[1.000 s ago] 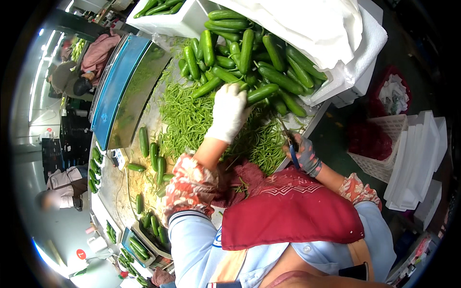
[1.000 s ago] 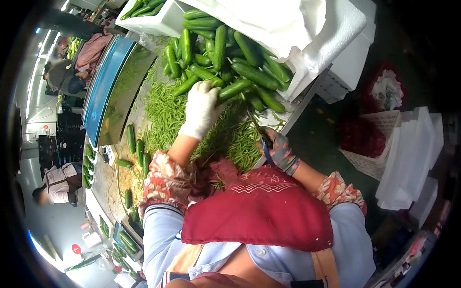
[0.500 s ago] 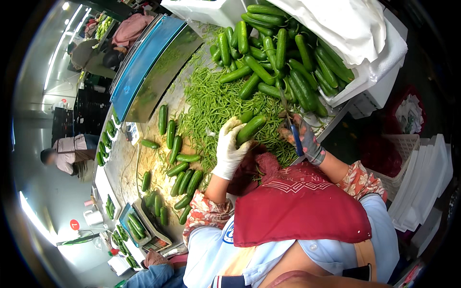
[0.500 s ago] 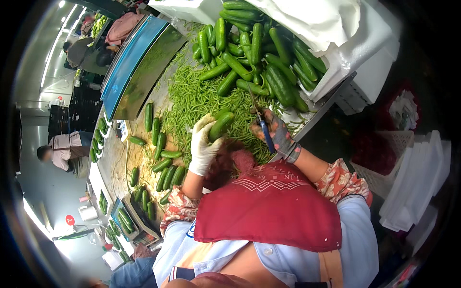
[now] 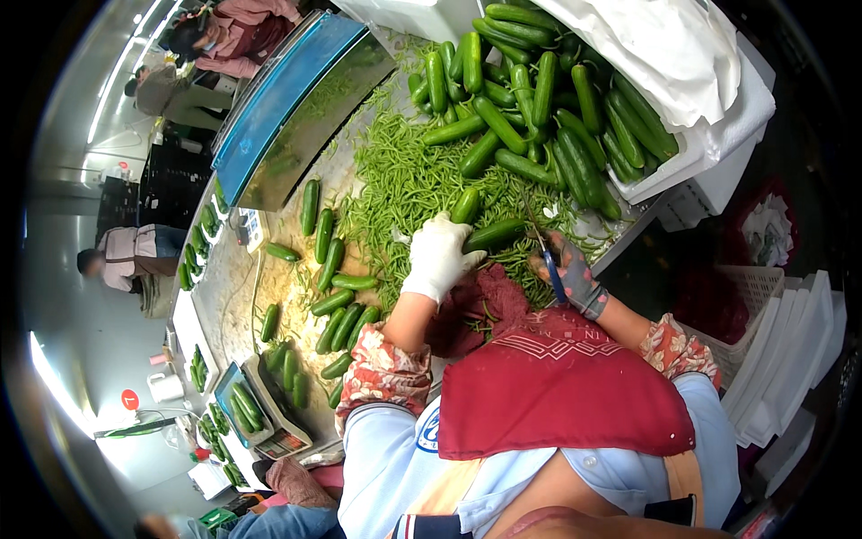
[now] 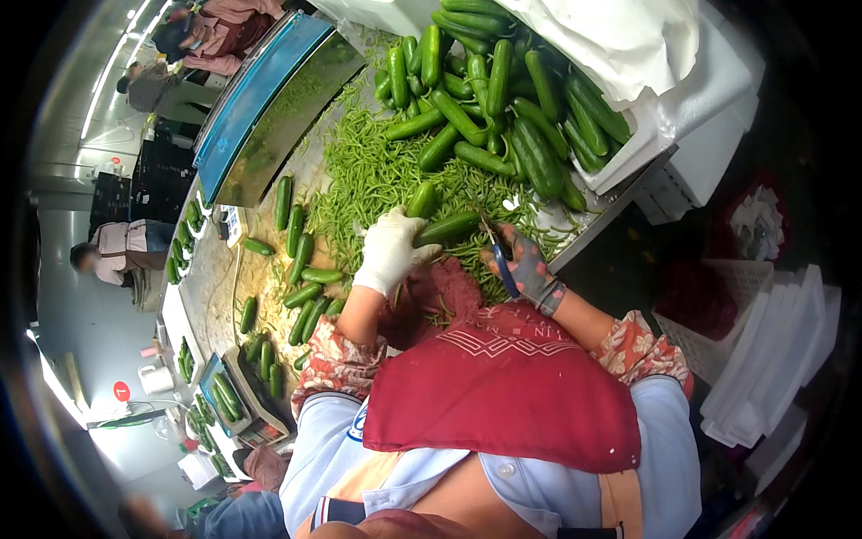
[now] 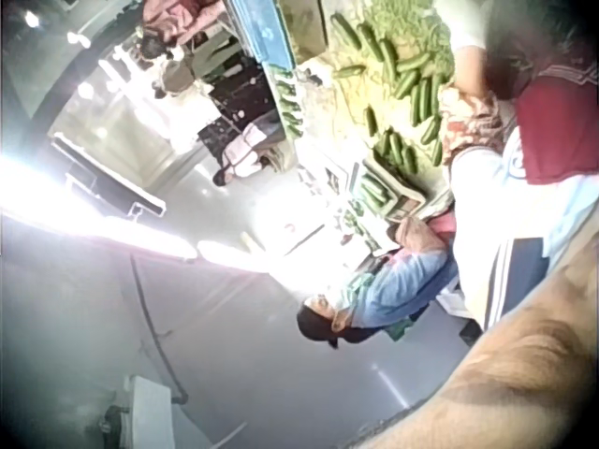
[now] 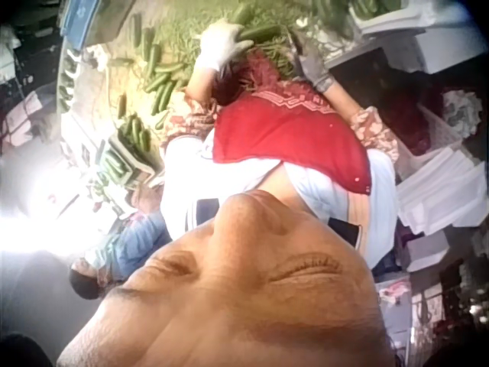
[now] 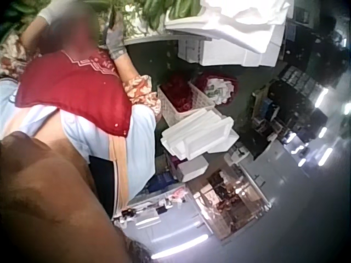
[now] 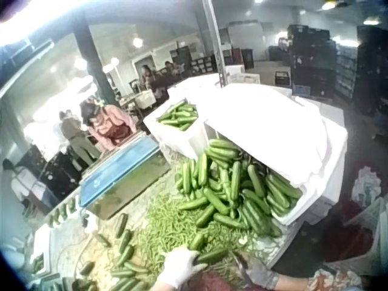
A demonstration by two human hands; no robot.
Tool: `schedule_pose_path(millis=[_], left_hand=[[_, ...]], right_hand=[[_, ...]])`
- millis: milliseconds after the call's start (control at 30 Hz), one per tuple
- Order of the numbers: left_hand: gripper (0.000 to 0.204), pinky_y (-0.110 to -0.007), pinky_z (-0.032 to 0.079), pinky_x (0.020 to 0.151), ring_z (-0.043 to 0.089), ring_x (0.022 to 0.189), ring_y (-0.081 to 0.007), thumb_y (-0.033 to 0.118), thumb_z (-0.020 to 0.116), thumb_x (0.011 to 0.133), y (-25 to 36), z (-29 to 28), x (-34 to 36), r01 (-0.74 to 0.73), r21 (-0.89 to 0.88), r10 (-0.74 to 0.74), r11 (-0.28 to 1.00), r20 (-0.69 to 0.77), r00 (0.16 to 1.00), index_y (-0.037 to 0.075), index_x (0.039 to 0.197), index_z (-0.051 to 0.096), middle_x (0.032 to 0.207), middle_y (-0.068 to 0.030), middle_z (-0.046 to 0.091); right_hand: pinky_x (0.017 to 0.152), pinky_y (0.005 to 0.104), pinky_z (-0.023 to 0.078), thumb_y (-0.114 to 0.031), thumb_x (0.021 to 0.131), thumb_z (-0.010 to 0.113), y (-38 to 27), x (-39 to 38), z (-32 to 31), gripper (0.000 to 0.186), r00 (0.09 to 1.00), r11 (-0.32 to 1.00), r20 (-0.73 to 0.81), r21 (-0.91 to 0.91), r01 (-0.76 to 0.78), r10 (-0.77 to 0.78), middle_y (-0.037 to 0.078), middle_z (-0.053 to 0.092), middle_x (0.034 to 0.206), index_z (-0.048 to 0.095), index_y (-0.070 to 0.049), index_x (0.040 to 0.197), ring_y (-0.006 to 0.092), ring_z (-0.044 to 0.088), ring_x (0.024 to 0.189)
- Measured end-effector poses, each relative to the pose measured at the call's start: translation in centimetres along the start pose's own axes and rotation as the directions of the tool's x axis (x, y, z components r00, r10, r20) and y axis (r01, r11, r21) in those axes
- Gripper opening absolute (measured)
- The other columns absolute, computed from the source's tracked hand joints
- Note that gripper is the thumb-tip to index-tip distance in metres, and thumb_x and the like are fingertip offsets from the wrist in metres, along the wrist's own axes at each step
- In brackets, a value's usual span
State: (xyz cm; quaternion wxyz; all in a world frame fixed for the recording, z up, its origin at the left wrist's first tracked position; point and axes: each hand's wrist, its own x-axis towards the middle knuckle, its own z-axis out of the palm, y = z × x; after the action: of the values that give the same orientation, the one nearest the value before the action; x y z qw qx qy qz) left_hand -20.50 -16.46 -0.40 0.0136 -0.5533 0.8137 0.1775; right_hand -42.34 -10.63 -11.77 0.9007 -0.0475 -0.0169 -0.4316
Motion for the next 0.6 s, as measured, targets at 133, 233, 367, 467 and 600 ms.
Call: schedule_pose_path(millis=[133,233,367,467,600], left_hand=[[0.035,-0.040,0.047,0.079,0.055,0.093,-0.0339,0.025,0.077,0.060,-0.4,1.1,0.6,-0.110,-0.071,0.093,0.991,-0.207,0.974,0.010,0.091,0.067,0.104,-0.0195,0.054],[0.042,-0.040,0.042,0.090,0.050,0.105,-0.0388,0.013,0.076,0.057,-0.2,0.4,-0.2,-0.255,-0.152,0.187,0.955,-0.359,0.914,0.008,0.097,0.064,0.116,-0.0243,0.050],[0.046,-0.042,0.041,0.092,0.049,0.108,-0.0412,0.008,0.075,0.052,-0.2,0.3,-1.9,-0.394,-0.159,0.307,0.905,-0.395,0.866,0.009,0.097,0.063,0.121,-0.0269,0.047],[0.044,-0.043,0.041,0.091,0.050,0.107,-0.0411,0.010,0.076,0.051,1.4,-0.2,-2.9,-0.458,-0.205,0.371,0.865,-0.353,0.859,0.009,0.093,0.064,0.121,-0.0266,0.047],[0.044,-0.042,0.041,0.092,0.048,0.109,-0.0403,0.011,0.077,0.053,3.0,0.2,-3.6,-0.475,-0.252,0.412,0.843,-0.263,0.872,0.009,0.095,0.064,0.122,-0.0259,0.046]], right_hand=[[0.039,0.0219,0.043,-0.028,0.095,0.042,0.3,-0.7,-0.5,0.038,0.992,0.992,0.042,-0.012,0.123,-0.122,0.010,0.043,0.075,0.038,-0.008,0.127,0.0102,0.046,0.053],[0.033,0.0238,0.045,-0.026,0.095,0.039,-0.3,-0.8,-0.3,0.044,0.985,0.981,0.026,0.098,0.167,-0.171,0.014,0.045,0.077,0.033,-0.006,0.134,0.0118,0.048,0.051],[0.031,0.0195,0.039,-0.028,0.094,0.042,-2.6,0.7,2.0,0.041,0.988,0.986,0.020,0.056,0.155,-0.156,0.013,0.045,0.073,0.039,-0.005,0.128,0.0100,0.047,0.049],[0.035,0.0187,0.037,-0.029,0.094,0.044,-4.1,2.9,4.8,0.039,0.996,0.993,0.056,-0.092,0.074,-0.069,0.008,0.044,0.071,0.041,-0.006,0.124,0.0069,0.045,0.052],[0.045,0.0139,0.029,-0.031,0.091,0.050,-3.3,4.0,4.7,0.041,0.997,0.999,0.068,0.017,-0.047,0.046,0.002,0.044,0.070,0.041,-0.008,0.124,0.0022,0.040,0.051]])
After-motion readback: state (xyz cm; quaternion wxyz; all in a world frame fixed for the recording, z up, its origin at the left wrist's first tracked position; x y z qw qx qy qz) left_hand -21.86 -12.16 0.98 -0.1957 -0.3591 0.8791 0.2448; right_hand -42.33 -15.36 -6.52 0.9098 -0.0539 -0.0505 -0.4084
